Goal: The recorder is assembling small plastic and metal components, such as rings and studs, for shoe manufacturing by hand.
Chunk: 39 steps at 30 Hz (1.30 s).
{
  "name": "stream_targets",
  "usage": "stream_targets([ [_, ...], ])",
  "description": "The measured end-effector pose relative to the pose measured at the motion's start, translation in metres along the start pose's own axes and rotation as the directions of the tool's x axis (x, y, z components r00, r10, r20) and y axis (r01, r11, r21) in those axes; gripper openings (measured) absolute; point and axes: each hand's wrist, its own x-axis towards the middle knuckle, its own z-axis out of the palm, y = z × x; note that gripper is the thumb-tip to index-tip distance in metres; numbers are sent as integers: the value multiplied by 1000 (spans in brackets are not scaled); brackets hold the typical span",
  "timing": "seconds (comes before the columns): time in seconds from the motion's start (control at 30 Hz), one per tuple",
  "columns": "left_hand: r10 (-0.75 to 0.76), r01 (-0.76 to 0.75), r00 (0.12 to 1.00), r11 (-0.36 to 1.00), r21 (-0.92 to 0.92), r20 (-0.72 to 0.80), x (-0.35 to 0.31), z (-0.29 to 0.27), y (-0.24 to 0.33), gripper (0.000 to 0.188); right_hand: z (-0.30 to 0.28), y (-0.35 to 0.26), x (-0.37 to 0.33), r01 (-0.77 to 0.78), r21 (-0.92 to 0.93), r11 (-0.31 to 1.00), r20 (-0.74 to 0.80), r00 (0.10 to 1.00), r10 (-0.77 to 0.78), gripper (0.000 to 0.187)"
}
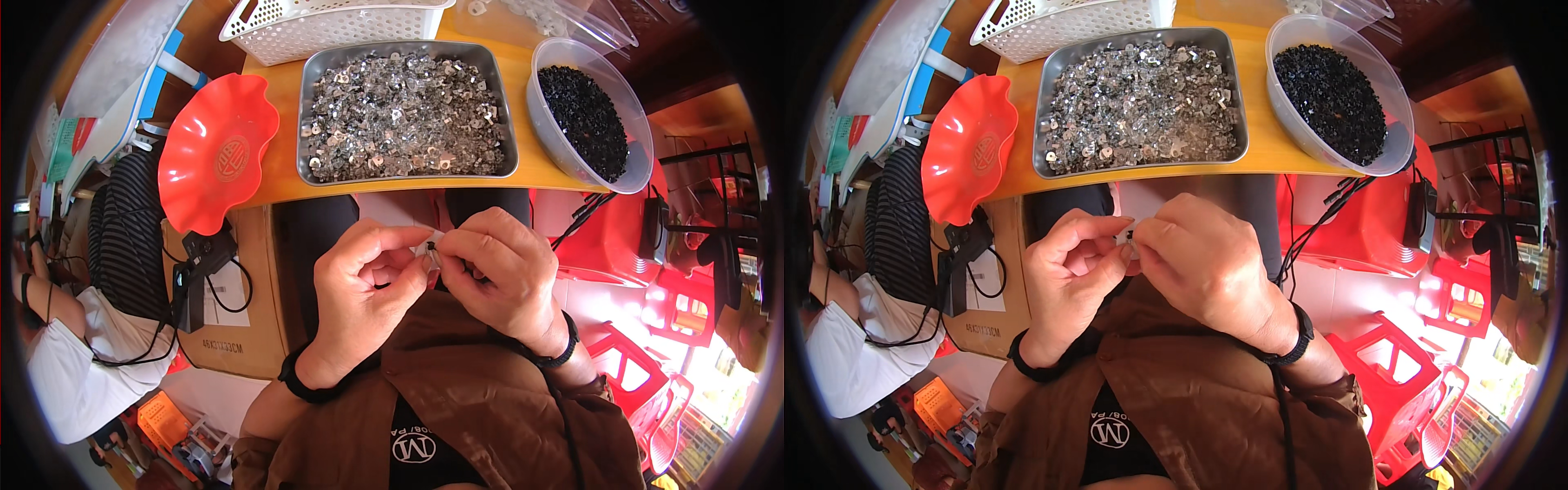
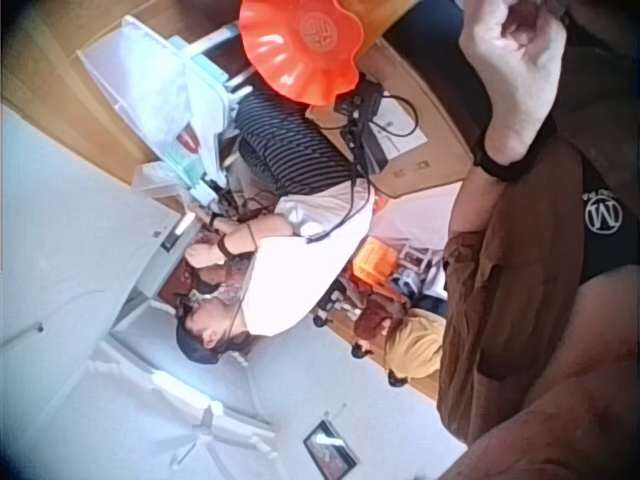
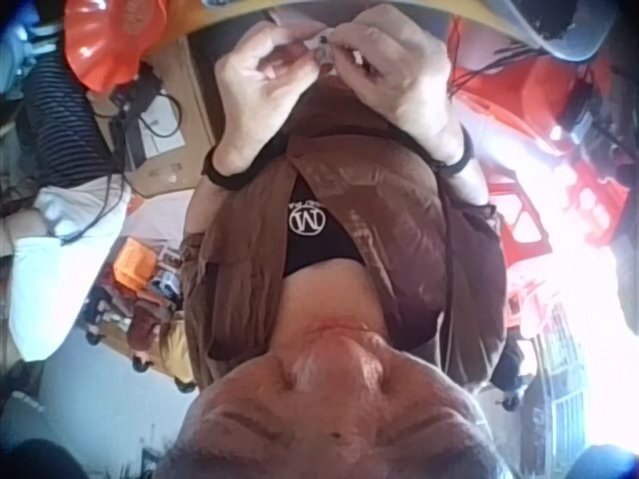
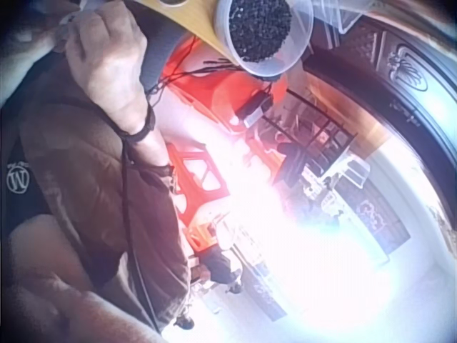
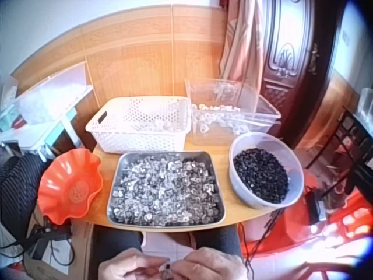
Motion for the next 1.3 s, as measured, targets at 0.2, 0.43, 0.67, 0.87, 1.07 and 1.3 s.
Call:
stream_targets([
  [0.2,-29,30,999,1000,-7,44,1,-4,1,20,2,8,0,99,29,995,31,995,-100,21],
  [0.43,-213,221,973,971,-89,93,2,-8,2,17,2,11,3,-8,126,992,61,998,0,19],
  [0.67,-125,138,988,980,-145,95,3,-6,-4,14,4,16,-2,-36,150,988,8,999,35,19],
  [0.87,16,-11,999,991,-134,36,0,-3,-6,12,8,13,-6,-333,444,832,110,942,318,21],
  [1.07,50,-46,998,992,-117,32,-2,-2,-4,13,6,10,-11,-497,627,600,281,862,421,14],
  [1.3,123,-120,991,991,-52,55,-3,-5,-5,12,7,5,-12,-488,654,578,272,864,423,13],
])
